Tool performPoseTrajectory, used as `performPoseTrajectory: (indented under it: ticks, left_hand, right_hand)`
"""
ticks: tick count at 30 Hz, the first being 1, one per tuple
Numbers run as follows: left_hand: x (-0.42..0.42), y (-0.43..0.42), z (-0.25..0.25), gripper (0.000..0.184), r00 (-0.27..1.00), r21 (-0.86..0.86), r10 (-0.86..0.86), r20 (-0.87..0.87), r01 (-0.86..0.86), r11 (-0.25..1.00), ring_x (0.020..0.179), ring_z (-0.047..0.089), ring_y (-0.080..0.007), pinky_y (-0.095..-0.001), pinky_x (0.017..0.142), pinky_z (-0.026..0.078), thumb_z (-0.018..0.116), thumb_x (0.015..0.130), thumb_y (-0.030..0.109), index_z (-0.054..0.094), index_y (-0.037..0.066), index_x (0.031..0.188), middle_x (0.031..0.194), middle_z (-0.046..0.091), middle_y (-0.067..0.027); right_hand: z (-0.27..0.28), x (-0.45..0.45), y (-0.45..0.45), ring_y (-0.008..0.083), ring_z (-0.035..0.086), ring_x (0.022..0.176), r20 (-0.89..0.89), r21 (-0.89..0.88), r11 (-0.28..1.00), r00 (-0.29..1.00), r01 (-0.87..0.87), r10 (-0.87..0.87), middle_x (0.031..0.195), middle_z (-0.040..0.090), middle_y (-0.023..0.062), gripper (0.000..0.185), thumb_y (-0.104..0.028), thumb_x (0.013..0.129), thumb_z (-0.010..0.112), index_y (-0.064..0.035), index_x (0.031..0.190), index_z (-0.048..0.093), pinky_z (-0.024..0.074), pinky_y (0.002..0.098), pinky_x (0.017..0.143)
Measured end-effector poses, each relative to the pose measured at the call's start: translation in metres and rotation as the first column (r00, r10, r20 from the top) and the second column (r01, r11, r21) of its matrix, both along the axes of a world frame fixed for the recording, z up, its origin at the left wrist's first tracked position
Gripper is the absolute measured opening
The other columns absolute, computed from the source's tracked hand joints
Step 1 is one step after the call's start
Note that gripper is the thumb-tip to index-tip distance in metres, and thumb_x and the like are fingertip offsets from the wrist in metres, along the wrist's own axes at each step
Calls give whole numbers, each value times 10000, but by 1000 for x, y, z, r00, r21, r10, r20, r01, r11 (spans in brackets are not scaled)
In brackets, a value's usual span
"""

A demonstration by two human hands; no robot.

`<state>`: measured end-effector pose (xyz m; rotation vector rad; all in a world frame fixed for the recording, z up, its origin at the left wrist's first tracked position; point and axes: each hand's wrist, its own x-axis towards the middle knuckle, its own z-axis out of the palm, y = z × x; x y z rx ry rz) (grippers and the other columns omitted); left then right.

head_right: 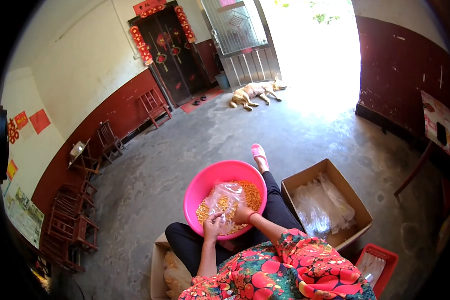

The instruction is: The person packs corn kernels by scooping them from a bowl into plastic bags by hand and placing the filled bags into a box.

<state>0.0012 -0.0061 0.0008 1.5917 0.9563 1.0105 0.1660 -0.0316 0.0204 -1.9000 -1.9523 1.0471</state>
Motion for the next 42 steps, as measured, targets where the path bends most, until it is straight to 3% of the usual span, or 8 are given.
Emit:
performPoseTrajectory:
  ticks: [1, 4, 11, 13, 20, 23, 35, 42]
  left_hand:
    - [0, 0, -1, 173, 1000, 31, 4, 3, -4, 1000, 637, 541, -74, -206, 588, 441, 483, 773, 17, 594, -13, 902, 756, 598, -40]
    - [-1, 2, -3, 172, 1000, 70, 11, 0, -11, 997, 640, 540, -73, -208, 588, 440, 484, 772, 13, 595, -11, 901, 759, 599, -41]
    - [0, -1, 0, 165, 1000, 45, 5, -17, -4, 999, 634, 537, -72, -205, 584, 438, 487, 775, 17, 599, -6, 894, 761, 599, -39]
    - [0, -1, 1, 164, 1000, 55, -1, 1, 0, 998, 635, 539, -74, -206, 584, 439, 489, 775, 19, 598, -7, 894, 760, 599, -40]
    - [0, -2, 3, 165, 1000, 32, -1, -10, 1, 999, 650, 546, -80, -212, 590, 443, 491, 771, 23, 596, -17, 892, 761, 601, -47]
    - [1, -1, 0, 168, 1000, 43, 1, -1, -1, 999, 652, 545, -79, -211, 591, 442, 490, 768, 22, 597, -17, 891, 765, 602, -47]
    - [0, -1, 0, 167, 1000, 10, 3, -19, -3, 1000, 631, 529, -69, -210, 576, 438, 492, 767, 25, 598, -10, 892, 744, 594, -39]
    - [1, -2, 1, 170, 1000, 3, 5, -1, -5, 1000, 632, 529, -69, -208, 577, 436, 487, 769, 20, 596, -13, 895, 746, 592, -38]
  right_hand:
    - [-13, -5, 5, 311, 573, 831, 169, 66, 998, 986, -12, 1, 860, 594, 188, 301, -238, 690, 481, -6, 811, 629, 443, 385, 720]
    - [-31, -12, 6, 296, 575, 831, 251, 86, 996, 967, 26, -47, 850, 595, 182, 278, -233, 679, 497, -30, 813, 631, 443, 397, 726]
    - [-32, -20, 3, 291, 572, 854, 338, 145, 980, 938, -133, 78, 894, 593, 167, 264, -202, 698, 483, -28, 841, 622, 452, 397, 725]
    - [-26, -20, 7, 279, 573, 860, 300, 142, 988, 949, 59, -100, 923, 589, 152, 261, -200, 705, 484, -47, 868, 618, 456, 394, 720]
    - [-27, -21, 3, 272, 576, 849, 314, 131, 991, 947, 31, -71, 888, 597, 147, 256, -206, 702, 490, -49, 856, 622, 459, 383, 713]
    - [-46, -20, 13, 281, 569, 852, 403, 93, 956, 889, -278, 219, 896, 595, 149, 301, -257, 710, 477, -47, 872, 619, 446, 379, 733]
    - [-55, -17, 23, 302, 558, 821, 205, -21, 893, 873, -449, 443, 889, 584, 187, 373, -320, 707, 473, -30, 899, 607, 422, 378, 738]
    - [-6, -10, 1, 133, 532, 672, -419, -269, 957, 908, -105, -19, 763, 572, 36, 330, -305, 743, 508, -44, 935, 570, 443, 267, 587]
